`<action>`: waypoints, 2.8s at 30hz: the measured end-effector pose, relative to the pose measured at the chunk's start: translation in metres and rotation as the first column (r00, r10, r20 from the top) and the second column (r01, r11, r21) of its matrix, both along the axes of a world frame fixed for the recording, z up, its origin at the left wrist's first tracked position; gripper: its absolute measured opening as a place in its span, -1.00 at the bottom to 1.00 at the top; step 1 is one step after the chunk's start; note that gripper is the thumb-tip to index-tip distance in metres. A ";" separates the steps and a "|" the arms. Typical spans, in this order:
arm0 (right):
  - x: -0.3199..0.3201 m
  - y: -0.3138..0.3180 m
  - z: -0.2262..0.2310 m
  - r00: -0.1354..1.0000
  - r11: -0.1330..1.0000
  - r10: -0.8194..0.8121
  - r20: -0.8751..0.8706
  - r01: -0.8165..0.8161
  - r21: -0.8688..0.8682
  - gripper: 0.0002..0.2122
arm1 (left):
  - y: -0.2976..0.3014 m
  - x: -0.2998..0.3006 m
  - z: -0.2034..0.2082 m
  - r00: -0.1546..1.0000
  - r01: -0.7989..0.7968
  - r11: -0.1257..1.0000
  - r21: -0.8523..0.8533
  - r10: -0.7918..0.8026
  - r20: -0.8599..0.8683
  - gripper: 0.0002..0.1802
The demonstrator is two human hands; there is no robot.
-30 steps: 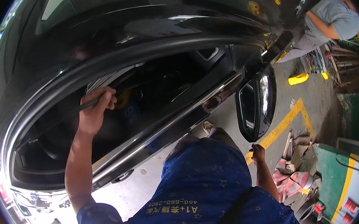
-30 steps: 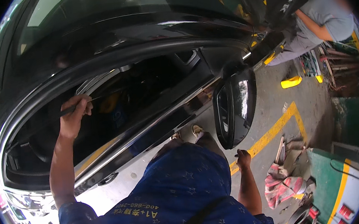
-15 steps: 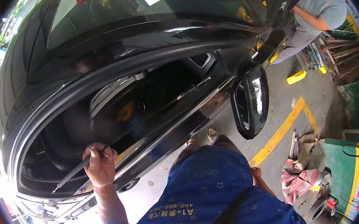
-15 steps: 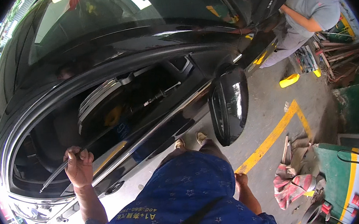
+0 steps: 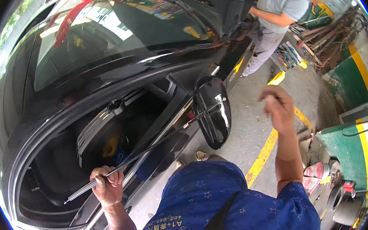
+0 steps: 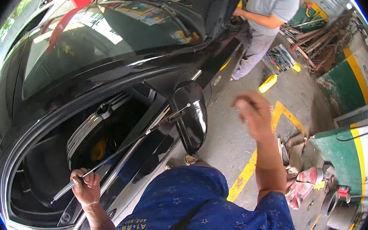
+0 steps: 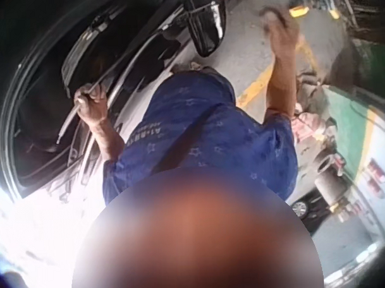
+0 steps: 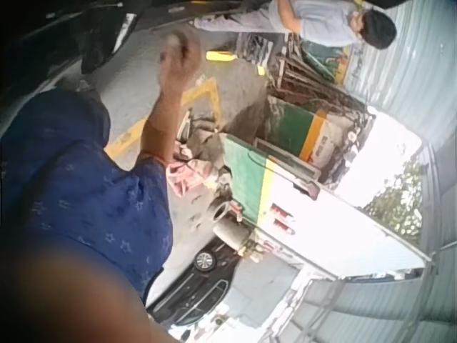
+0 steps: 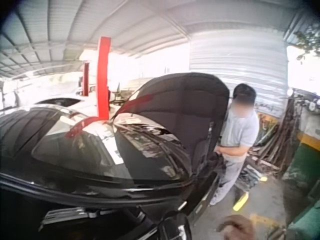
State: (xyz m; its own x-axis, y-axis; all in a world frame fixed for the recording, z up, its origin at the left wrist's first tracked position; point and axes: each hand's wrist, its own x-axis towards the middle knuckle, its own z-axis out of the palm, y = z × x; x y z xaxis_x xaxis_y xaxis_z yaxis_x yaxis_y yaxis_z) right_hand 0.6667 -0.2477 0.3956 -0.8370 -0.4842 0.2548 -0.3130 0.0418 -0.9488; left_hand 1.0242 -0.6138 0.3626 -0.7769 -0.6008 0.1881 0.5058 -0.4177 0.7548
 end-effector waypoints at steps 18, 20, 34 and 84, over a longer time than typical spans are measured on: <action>0.033 -0.067 0.015 0.970 0.971 0.240 -0.045 -0.239 0.007 -0.90 | 0.004 -0.016 -0.013 0.995 0.099 0.995 0.013 -0.098 -0.019 -0.68; 0.032 -0.067 0.012 0.965 0.972 0.233 -0.121 -0.232 0.025 -0.89 | 0.003 -0.017 -0.013 0.995 0.099 0.995 0.002 -0.099 -0.018 -0.68; 0.047 -0.077 -0.005 0.832 0.944 0.297 -0.468 -0.182 0.277 -0.83 | 0.003 -0.014 -0.014 0.997 0.027 0.999 -0.026 -0.025 0.067 -0.69; 0.037 0.434 -0.202 0.115 0.352 -0.210 0.971 0.936 -0.034 -0.83 | 0.380 -0.304 0.009 0.913 0.350 0.282 -0.893 0.111 0.392 -0.43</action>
